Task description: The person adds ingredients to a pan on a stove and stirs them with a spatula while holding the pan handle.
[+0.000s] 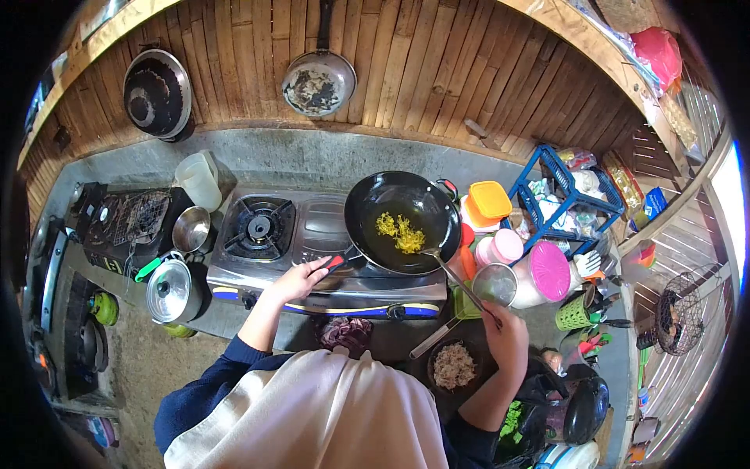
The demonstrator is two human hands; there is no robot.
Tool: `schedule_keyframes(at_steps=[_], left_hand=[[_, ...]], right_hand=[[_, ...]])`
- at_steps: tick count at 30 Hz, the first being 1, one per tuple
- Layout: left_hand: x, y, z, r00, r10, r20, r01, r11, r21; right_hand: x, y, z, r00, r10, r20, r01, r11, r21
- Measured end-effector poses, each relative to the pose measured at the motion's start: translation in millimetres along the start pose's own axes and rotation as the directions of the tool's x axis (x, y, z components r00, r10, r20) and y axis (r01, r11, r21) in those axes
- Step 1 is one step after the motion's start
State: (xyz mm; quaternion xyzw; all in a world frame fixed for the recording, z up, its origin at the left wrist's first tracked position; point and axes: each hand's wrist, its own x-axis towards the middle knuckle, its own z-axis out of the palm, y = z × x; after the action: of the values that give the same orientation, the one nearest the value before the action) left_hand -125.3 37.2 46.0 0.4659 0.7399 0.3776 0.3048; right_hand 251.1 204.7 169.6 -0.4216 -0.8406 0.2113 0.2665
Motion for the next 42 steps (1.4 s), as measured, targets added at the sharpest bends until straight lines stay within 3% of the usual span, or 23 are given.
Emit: schedule_keyframes(at_steps=[4,6,7,9,14,18,19,20,21,22,25,27,28,30,31,33,34,36,42], left_hand=[[0.7,-4.9,1.6,1.0,0.007,-0.004,-0.007,0.999,0.044],[6.3,-23.2,10.0,0.974,0.201,-0.1,-0.197,0.979,0.051],[1.5,-6.8,3.4,0.974,0.2,-0.104,-0.196,0.979,0.053],[-6.9,22.6,-7.7,0.993,-0.111,0.048,0.112,0.994,-0.007],[1.2,-2.5,1.5,1.0,-0.018,-0.007,0.018,1.0,0.019],[8.5,-22.1,10.0,0.994,0.1,-0.051,-0.099,0.995,0.013],[4.1,-8.4,4.8,0.994,0.099,-0.052,-0.098,0.995,0.015],[-1.2,6.1,-0.2,1.0,0.001,-0.009,-0.002,1.0,-0.028],[-4.6,16.1,-3.2,0.995,-0.095,0.038,0.097,0.993,-0.066],[-4.5,16.0,-2.8,0.995,-0.095,0.036,0.098,0.993,-0.066],[-2.7,7.5,-0.5,0.993,-0.114,0.042,0.118,0.989,-0.089],[-0.2,1.9,1.7,0.999,0.041,-0.021,-0.042,0.999,-0.016],[-1.3,5.4,0.8,0.999,0.044,-0.019,-0.044,0.999,-0.015],[-5.2,14.9,-2.8,0.994,-0.1,0.038,0.102,0.993,-0.06],[-0.7,3.7,1.9,0.995,-0.096,0.037,0.098,0.993,-0.058],[10.3,-28.8,15.2,0.985,0.145,-0.09,-0.146,0.989,0.004],[5.2,-11.1,7.7,0.985,0.148,-0.091,-0.148,0.989,0.004],[-5.8,19.5,-6.1,0.991,-0.117,0.059,0.117,0.993,0.005],[-5.8,14.5,-3.5,0.999,-0.052,0.012,0.052,0.998,0.045]], right_hand=[[-2.3,8.7,-9.0,1.0,0.02,0.014,-0.019,0.999,-0.033],[-0.9,13.4,-1.8,1.0,0.018,0.009,-0.017,0.998,-0.057],[1.0,14.3,2.9,1.0,0.013,0.007,-0.012,0.997,-0.08],[5.8,10.8,12.6,0.998,0.053,0.034,-0.051,0.997,-0.062],[24.9,14.6,50.2,0.993,0.095,0.066,-0.092,0.995,-0.05],[43.0,8.4,77.5,0.998,0.026,0.055,-0.025,1.0,-0.008],[46.8,9.2,83.5,0.997,0.035,0.072,-0.032,0.998,-0.045],[51.2,18.6,95.4,0.997,0.035,0.072,-0.031,0.999,-0.044],[57.2,30.2,110.7,0.999,-0.004,0.036,0.001,0.998,0.068],[61.0,32.7,118.2,0.999,-0.039,-0.004,0.039,0.983,0.179],[68.5,27.8,132.8,0.998,-0.029,-0.048,0.039,0.969,0.243],[75.1,25.0,137.2,0.997,-0.037,-0.061,0.049,0.976,0.212],[77.7,25.5,138.9,0.996,-0.041,-0.076,0.054,0.982,0.18],[83.8,29.9,147.0,0.991,-0.067,-0.113,0.084,0.985,0.148],[86.2,30.0,148.8,0.985,-0.098,-0.144,0.115,0.987,0.116],[87.0,30.7,149.1,0.984,-0.122,-0.129,0.134,0.987,0.088],[86.7,30.8,148.7,0.983,-0.145,-0.109,0.152,0.987,0.06],[81.3,30.7,147.9,0.981,-0.159,-0.108,0.166,0.984,0.058],[48.6,10.5,119.5,0.992,-0.123,-0.036,0.127,0.984,0.125]])
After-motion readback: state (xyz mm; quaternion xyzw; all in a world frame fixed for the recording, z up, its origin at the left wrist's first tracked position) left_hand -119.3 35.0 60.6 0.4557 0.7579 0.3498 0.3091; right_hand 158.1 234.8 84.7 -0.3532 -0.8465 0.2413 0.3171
